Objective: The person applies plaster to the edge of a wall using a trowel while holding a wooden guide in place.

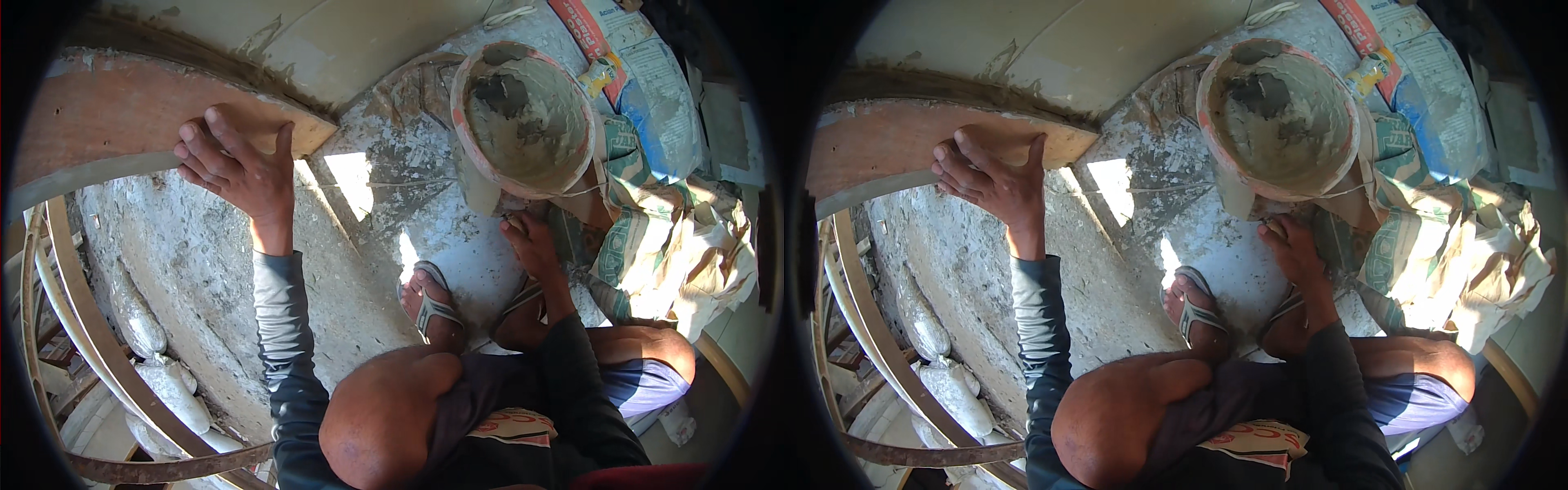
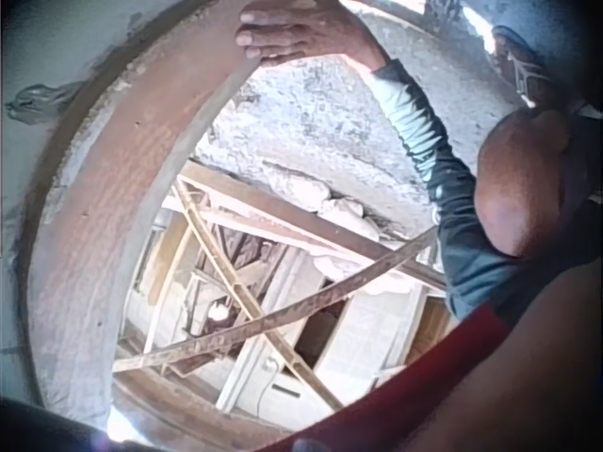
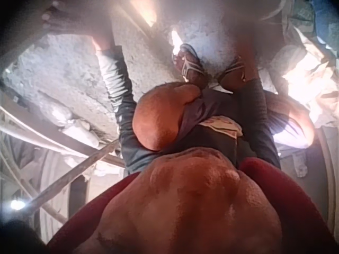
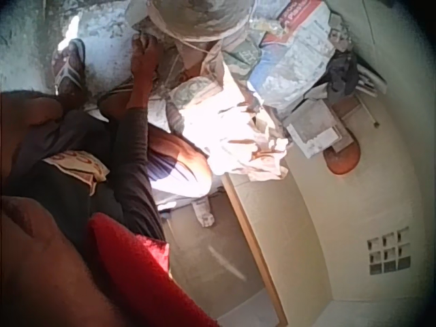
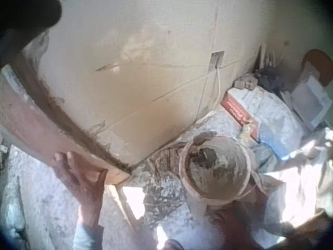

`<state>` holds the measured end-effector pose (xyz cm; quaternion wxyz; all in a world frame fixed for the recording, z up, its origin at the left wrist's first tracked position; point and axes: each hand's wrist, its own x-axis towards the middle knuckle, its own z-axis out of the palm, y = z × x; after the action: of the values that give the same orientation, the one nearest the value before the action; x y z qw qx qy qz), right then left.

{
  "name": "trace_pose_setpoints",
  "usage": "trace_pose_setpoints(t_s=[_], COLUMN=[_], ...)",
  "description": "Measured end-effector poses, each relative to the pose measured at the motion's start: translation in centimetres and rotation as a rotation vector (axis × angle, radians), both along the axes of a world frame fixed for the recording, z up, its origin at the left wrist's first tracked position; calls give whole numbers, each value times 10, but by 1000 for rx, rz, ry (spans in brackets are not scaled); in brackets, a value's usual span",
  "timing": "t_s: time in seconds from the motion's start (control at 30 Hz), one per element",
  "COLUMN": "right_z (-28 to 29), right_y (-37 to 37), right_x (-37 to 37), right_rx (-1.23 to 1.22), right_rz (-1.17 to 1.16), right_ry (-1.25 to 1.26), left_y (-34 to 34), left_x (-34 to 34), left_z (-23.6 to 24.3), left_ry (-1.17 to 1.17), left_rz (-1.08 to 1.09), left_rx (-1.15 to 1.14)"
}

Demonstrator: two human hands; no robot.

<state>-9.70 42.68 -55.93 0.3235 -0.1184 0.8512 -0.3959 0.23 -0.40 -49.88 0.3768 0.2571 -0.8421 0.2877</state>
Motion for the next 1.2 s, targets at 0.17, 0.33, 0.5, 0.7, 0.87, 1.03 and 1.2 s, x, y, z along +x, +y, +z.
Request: trace_pose_setpoints(t_s=[0.17, 0.33, 0.5, 0.7, 0.87, 1.03, 1.2], right_z=[-2, 16, 36, 14, 1, 6, 7], right_y=[-21, -46, -87, -144, -167, -176, -169], right_x=[-45, -64, -38, -17, -2, 4, -13], right_rx=[-37, -87, -259, -301, -234, -196, -284], right_rz=[-137, -60, 100, 276, 333, 351, 560], right_ry=[-63, -144, -165, -215, 58, 67, 219], left_y=[2, 7, 7, 5, 5, 5, 7], left_x=[-1, -3, -2, -1, -2, -2, -2], left_z=[0, -1, -1, 0, 2, 1, 7], left_ry=[-10, 45, 43, 41, 34, 24, 18], left_rz=[-9, -86, -108, -92, -83, -63, -76], left_rx=[6, 103, 96, 81, 50, 55, 40])
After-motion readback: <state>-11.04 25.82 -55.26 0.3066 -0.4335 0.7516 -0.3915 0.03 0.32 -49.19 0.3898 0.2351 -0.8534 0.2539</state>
